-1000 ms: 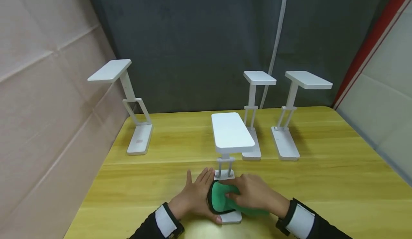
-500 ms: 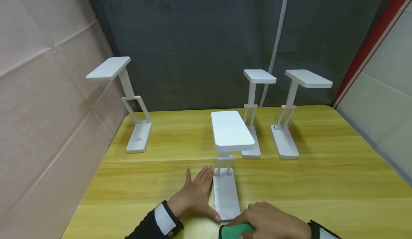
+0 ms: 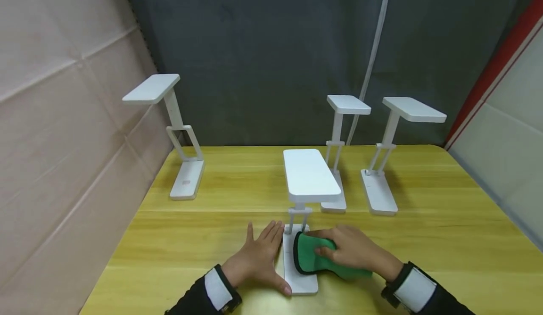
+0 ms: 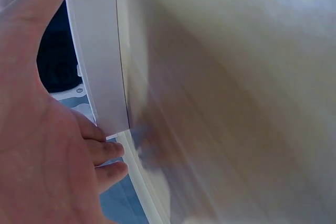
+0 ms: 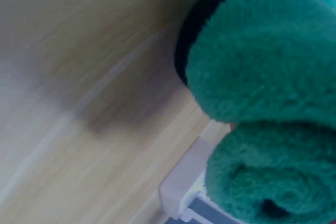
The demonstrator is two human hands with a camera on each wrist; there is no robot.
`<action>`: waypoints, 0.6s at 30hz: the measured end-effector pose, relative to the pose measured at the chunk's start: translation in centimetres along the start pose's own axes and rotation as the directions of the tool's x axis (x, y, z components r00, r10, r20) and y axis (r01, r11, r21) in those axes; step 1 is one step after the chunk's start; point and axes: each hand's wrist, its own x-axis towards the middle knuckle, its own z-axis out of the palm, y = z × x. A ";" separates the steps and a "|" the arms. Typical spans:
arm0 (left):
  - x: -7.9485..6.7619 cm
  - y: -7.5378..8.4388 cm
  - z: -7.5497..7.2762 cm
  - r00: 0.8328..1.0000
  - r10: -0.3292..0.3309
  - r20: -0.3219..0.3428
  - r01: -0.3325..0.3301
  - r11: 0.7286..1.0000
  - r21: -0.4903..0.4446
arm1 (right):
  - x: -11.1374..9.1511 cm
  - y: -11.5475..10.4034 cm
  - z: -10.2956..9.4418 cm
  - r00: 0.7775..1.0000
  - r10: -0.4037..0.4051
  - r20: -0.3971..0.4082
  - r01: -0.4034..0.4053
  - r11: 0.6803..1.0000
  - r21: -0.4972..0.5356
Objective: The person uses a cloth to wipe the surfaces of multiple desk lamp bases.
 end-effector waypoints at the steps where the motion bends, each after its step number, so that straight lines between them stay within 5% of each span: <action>1: 0.0 0.0 0.0 1.000 0.003 0.001 -0.003 1.000 0.004 | -0.3 -0.2 0.1 1.000 0.007 0.020 -0.007 1.000 0.017; 14: 0.1 0.3 -0.7 1.000 0.002 -0.001 -0.002 0.995 0.095 | -5.0 -3.9 0.6 0.964 -0.081 0.252 0.007 0.959 0.282; 18: 0.3 0.5 -0.8 1.000 -0.001 -0.012 0.003 0.990 0.142 | -5.6 -4.2 -0.5 0.966 -0.063 0.250 -0.017 0.953 0.303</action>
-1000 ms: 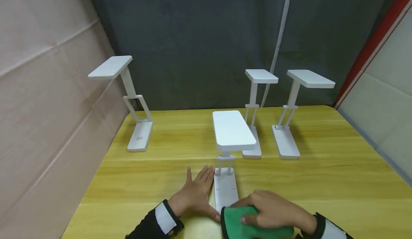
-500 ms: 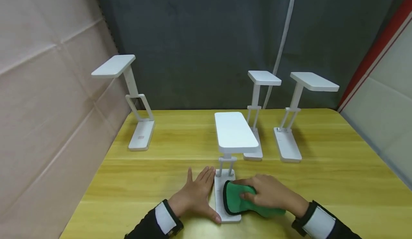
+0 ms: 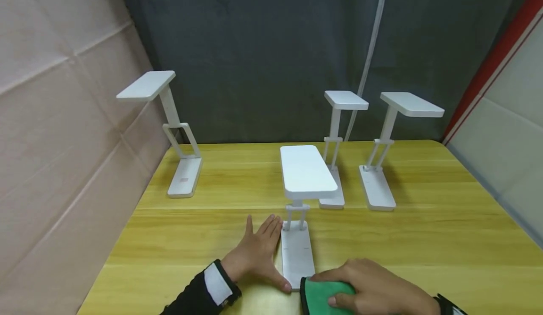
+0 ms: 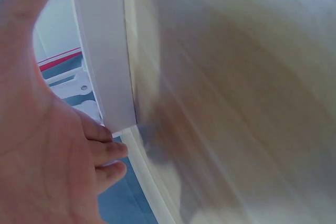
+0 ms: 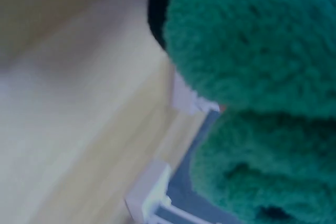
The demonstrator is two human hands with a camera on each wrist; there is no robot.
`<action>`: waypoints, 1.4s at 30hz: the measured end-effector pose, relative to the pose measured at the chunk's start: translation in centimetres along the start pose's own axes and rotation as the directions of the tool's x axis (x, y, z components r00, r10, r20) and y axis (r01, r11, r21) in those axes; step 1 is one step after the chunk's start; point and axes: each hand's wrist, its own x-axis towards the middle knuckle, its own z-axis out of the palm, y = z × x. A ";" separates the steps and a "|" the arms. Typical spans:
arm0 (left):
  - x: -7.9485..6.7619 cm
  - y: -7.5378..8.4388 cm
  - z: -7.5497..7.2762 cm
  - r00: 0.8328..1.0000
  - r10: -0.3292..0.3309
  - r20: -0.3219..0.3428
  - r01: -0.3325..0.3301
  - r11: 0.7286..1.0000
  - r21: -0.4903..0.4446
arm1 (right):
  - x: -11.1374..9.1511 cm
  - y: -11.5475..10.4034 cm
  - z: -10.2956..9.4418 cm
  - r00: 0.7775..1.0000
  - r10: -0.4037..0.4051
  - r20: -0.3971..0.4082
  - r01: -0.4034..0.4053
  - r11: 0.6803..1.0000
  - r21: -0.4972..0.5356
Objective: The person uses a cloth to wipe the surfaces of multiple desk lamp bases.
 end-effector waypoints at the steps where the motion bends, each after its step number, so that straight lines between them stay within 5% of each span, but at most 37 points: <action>1: 0.1 0.0 0.1 1.000 -0.005 0.000 0.005 1.000 0.012 | -0.2 0.0 -0.4 1.000 -0.003 -0.017 0.003 1.000 -0.010; 6: 1.1 -0.6 0.7 1.000 -0.029 0.008 0.028 0.997 0.078 | -0.9 0.2 -1.5 0.996 -0.027 -0.089 0.020 0.997 -0.073; 13: 2.9 -2.5 -0.1 0.997 -0.057 0.048 0.051 0.992 0.111 | -1.9 0.8 -1.4 0.996 0.080 -0.050 -0.082 0.996 -0.039; 25: 8.7 -5.6 -2.8 0.971 -0.100 0.216 0.047 0.971 0.235 | -4.9 3.5 1.6 0.989 -0.059 -0.134 0.061 0.998 0.011; 36: 13.6 -8.6 -4.0 0.942 -0.143 0.303 0.079 0.974 0.213 | -5.7 4.3 2.7 0.986 -0.047 -0.161 0.054 0.998 0.041; 42: 13.4 -9.2 -4.2 0.956 -0.128 0.263 0.103 0.989 0.106 | -5.5 4.2 3.0 0.981 -0.073 -0.179 0.079 0.996 0.028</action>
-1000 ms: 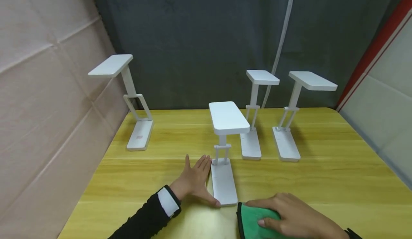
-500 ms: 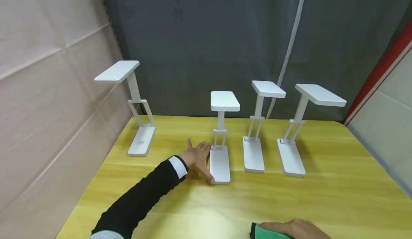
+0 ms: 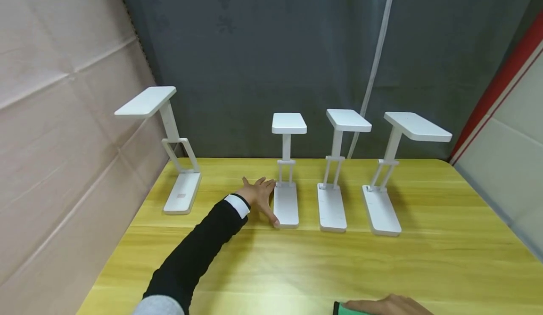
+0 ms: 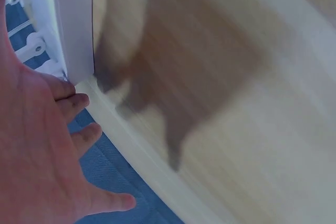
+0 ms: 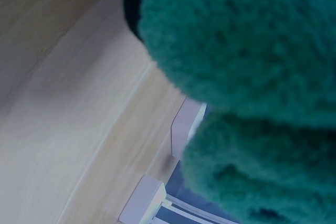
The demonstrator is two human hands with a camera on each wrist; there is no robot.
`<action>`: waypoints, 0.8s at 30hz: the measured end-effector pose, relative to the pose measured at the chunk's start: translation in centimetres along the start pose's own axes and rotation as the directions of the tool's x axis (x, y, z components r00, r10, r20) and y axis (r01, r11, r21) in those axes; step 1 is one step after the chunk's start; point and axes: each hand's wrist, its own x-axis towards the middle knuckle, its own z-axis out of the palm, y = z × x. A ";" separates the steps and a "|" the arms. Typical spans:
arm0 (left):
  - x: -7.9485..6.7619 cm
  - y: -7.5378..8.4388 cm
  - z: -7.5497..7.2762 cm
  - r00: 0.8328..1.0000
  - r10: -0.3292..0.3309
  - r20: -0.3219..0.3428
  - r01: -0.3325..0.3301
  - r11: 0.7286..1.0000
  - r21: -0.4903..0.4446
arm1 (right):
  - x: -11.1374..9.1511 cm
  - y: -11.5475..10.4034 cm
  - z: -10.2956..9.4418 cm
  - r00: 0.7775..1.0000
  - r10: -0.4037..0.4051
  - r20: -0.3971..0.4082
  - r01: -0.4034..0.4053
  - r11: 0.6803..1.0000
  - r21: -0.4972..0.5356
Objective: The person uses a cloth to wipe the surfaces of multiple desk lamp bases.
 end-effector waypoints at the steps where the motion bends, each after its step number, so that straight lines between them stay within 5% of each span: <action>1: -0.3 -0.2 0.2 1.000 0.009 -0.023 -0.010 0.999 -0.033 | 0.0 0.0 0.0 1.000 0.000 0.005 0.000 1.000 0.003; 4: -1.9 -1.5 0.9 0.994 0.028 -0.102 -0.041 0.990 -0.137 | 0.0 -0.1 0.0 1.000 0.018 0.022 -0.019 0.999 0.032; 7: -4.1 -4.6 1.5 0.985 -0.009 -0.175 -0.031 0.975 -0.222 | -0.1 -0.1 -0.2 0.999 0.025 0.026 -0.025 0.999 0.036; 13: -8.3 -13.6 3.8 0.939 -0.279 -0.199 0.192 0.909 -0.370 | 0.1 0.0 -0.6 0.999 0.012 0.044 -0.012 1.000 0.016; 16: -9.4 -16.8 5.9 0.922 -0.344 -0.179 0.263 0.894 -0.363 | 0.3 -0.1 -0.5 0.997 0.031 0.076 -0.036 0.998 0.058; 19: -10.7 -18.0 7.2 0.920 -0.354 -0.166 0.280 0.893 -0.353 | 0.4 -0.2 -0.3 0.997 0.027 0.077 -0.032 0.997 0.064; 24: -12.2 -18.6 7.4 0.906 -0.384 -0.179 0.306 0.886 -0.347 | 0.8 -0.3 -0.1 0.996 0.018 0.086 -0.023 0.998 0.057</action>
